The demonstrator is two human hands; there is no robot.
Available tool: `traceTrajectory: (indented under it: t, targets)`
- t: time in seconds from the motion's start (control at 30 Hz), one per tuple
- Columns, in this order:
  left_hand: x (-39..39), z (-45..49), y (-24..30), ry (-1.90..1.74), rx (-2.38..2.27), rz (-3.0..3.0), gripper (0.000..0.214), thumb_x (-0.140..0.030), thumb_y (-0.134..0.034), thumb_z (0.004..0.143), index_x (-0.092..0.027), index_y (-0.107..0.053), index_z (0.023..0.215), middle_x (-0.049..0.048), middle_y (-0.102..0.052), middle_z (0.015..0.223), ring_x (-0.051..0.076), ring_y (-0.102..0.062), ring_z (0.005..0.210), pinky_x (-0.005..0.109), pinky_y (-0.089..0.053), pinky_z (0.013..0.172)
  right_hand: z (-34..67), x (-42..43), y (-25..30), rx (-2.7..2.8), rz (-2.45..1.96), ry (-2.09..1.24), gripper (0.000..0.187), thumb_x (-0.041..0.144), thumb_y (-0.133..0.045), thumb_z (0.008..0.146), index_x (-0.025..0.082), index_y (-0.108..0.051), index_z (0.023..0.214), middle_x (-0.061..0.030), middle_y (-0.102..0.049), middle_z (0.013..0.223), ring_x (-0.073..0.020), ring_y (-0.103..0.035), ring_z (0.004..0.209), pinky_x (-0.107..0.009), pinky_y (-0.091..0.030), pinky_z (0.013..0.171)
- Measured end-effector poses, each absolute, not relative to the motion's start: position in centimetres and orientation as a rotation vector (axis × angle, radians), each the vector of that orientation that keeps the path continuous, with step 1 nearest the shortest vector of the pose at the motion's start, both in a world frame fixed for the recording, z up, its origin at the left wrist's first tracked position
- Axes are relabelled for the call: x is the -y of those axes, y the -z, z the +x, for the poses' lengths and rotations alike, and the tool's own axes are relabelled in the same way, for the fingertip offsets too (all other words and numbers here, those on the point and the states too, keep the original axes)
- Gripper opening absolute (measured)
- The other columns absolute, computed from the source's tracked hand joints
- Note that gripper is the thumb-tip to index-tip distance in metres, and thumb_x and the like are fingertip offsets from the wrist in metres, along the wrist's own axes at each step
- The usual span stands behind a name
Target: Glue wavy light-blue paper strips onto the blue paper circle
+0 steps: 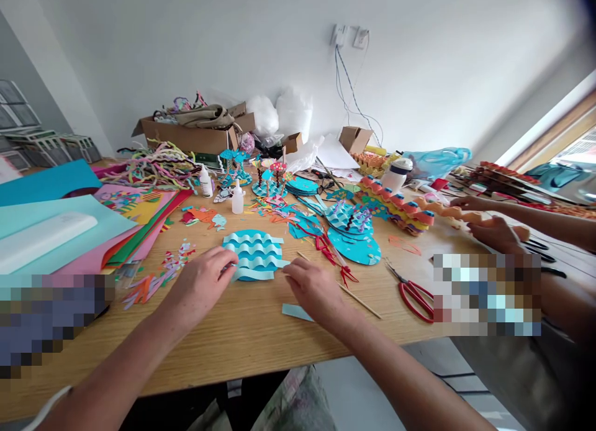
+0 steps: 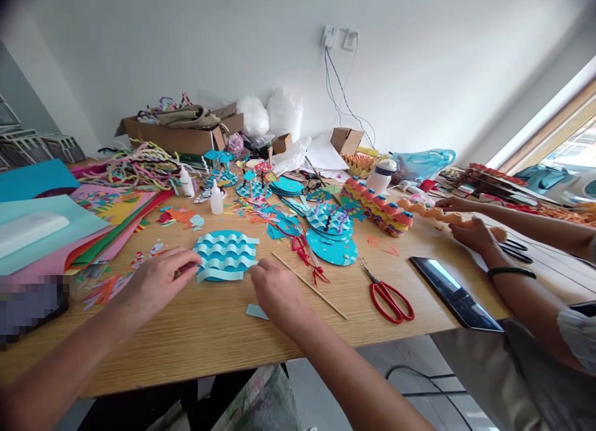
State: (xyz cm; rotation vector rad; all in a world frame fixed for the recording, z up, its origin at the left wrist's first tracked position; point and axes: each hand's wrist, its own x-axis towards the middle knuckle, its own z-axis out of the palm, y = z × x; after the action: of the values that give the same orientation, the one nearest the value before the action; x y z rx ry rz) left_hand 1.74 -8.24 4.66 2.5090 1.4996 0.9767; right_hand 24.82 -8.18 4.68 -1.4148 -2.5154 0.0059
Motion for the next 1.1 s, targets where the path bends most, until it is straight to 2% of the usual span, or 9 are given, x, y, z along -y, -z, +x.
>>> traceTrajectory:
  t: [0.1, 0.17, 0.37, 0.53, 0.67, 0.83, 1.1]
  targets:
    - [9.2, 0.8, -4.9, -0.784, -1.607, 2.445, 0.014, -0.017, -0.044, 0.079, -0.022, -0.056, 0.073, -0.0023, -0.061, 0.069, 0.014, -0.057, 0.063, 0.024, -0.041, 0.059, 26.7, 8.4, -6.1, 2.356, -1.833, 0.060, 0.014, 0.017, -0.049, 0.086, 0.018, -0.062, 0.080, -0.0065, -0.063, 0.087, -0.0178, -0.060, 0.077, -0.025, -0.035, 0.057]
    - [9.8, 0.6, -4.7, -0.646, -1.620, 2.415, 0.017, -0.018, -0.040, 0.080, -0.022, -0.055, 0.072, -0.0024, -0.062, 0.068, 0.014, -0.058, 0.064, 0.024, -0.042, 0.060, 28.2, 8.9, -6.5, 2.317, -2.026, 0.055, 0.009, 0.019, -0.052, 0.084, 0.018, -0.061, 0.082, -0.0073, -0.063, 0.093, -0.0194, -0.061, 0.079, -0.026, -0.034, 0.057]
    - [10.0, 0.3, -2.9, -0.626, -1.522, 2.512, 0.030, -0.015, -0.034, 0.081, -0.020, -0.063, 0.089, 0.0051, -0.067, 0.096, 0.017, -0.062, 0.089, 0.029, -0.048, 0.079, 30.4, 9.9, -5.7, 2.289, -2.261, 0.040, 0.012, 0.021, -0.047, 0.086, 0.017, -0.058, 0.087, -0.0076, -0.063, 0.098, -0.0228, -0.063, 0.084, -0.028, -0.033, 0.057]
    - [9.2, 0.2, -0.9, -0.673, -1.525, 2.655, 0.038, -0.011, -0.031, 0.081, -0.016, -0.063, 0.101, 0.0084, -0.065, 0.105, 0.018, -0.061, 0.097, 0.031, -0.049, 0.085, 30.2, 9.5, -5.4, 2.275, -2.328, 0.011, 0.016, 0.019, -0.041, 0.088, 0.017, -0.057, 0.086, -0.0091, -0.065, 0.094, -0.0242, -0.062, 0.086, -0.028, -0.033, 0.058]
    - [9.1, 0.3, -0.1, -0.687, -1.503, 2.708, 0.039, -0.009, -0.031, 0.082, -0.016, -0.062, 0.104, 0.0081, -0.065, 0.104, 0.017, -0.060, 0.096, 0.031, -0.049, 0.085, 30.4, 9.2, -4.9, 2.282, -2.317, 0.015, 0.022, 0.014, -0.035, 0.089, 0.016, -0.057, 0.084, -0.0105, -0.065, 0.091, -0.0237, -0.062, 0.083, -0.028, -0.032, 0.058]
    - [9.1, 0.6, 0.2, -0.691, -1.493, 2.771, 0.040, -0.007, -0.030, 0.082, -0.014, -0.062, 0.105, 0.0088, -0.064, 0.103, 0.016, -0.060, 0.094, 0.029, -0.050, 0.084, 31.1, 9.5, -4.3, 2.300, -2.267, 0.025, 0.020, 0.010, -0.035, 0.087, 0.014, -0.054, 0.084, -0.0113, -0.063, 0.088, -0.0213, -0.060, 0.079, -0.027, -0.032, 0.060]
    - [8.9, 0.6, 1.0, -0.745, -1.490, 2.815, 0.039, -0.005, -0.033, 0.082, -0.015, -0.062, 0.105, 0.0080, -0.064, 0.102, 0.017, -0.059, 0.095, 0.031, -0.050, 0.085, 32.5, 10.3, -3.5, 2.177, -2.146, -0.004, 0.016, 0.016, -0.033, 0.088, 0.017, -0.048, 0.082, -0.0095, -0.061, 0.081, -0.0217, -0.059, 0.075, -0.028, -0.035, 0.060]
